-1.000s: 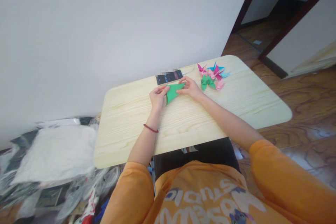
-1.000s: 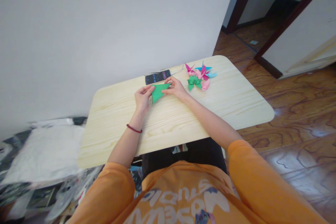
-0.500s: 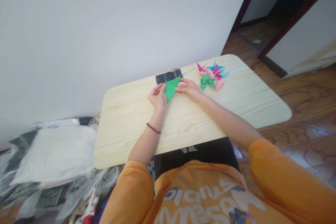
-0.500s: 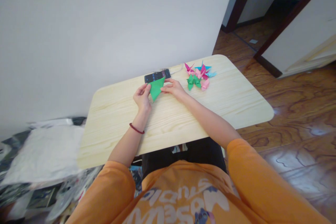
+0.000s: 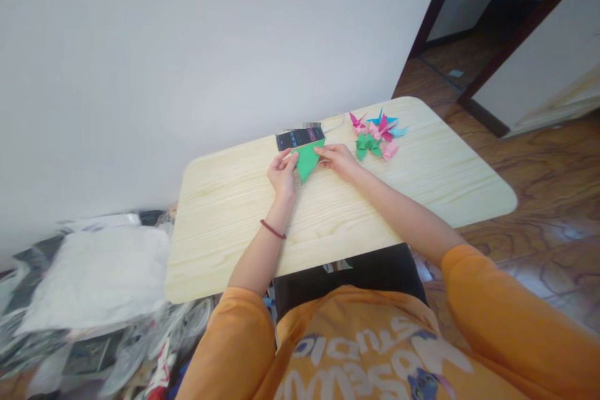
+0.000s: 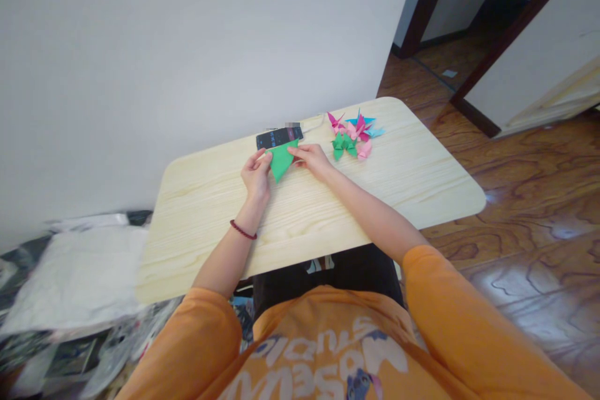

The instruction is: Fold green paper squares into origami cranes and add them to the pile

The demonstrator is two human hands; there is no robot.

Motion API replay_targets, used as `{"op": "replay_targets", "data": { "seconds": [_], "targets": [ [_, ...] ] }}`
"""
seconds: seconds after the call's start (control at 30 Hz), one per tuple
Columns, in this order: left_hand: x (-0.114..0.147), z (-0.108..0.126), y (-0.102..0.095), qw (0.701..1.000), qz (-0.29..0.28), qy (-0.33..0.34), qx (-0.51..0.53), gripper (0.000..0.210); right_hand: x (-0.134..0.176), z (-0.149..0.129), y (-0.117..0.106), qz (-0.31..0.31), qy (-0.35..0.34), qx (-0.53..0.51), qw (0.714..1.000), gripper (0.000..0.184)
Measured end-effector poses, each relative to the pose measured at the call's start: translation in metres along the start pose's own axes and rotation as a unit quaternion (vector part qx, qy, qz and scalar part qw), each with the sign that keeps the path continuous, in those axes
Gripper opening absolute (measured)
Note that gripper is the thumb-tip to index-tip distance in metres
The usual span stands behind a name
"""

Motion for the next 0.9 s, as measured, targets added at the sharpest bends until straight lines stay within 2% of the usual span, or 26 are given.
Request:
{"op": "replay_targets", "data": {
  "seconds": [0.17,0.33,0.63,0.9],
  "targets": [
    [0.001,-0.002,0.001,1.0,0.002,-0.009,0.005,0.051,-0.001,-0.001,-0.004,0.045,-0.01,-0.022,0.999,0.034],
    [0.002,-0.005,0.002,1.0,0.001,-0.018,-0.001,0.049,-0.006,-0.002,-0.018,0.134,-0.037,-0.048,0.989,0.03],
    [0.002,-0.006,0.001,1.0,0.007,-0.019,-0.016,0.05,-0.006,-0.003,-0.021,0.177,-0.012,-0.083,0.981,0.015],
    [-0.001,-0.007,0.002,1.0,0.008,-0.013,-0.022,0.05,-0.002,-0.004,-0.022,0.216,-0.048,-0.071,0.973,0.012]
  ]
}}
Point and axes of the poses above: each hand's wrist, its own x-axis away from the middle knuckle, its own y-axis out of the palm, z = x × y, the point moved 7 cm from there along -x, towards the middle knuckle, and after that the axes turned 14 degrees about -y, right-handed, at the moved point
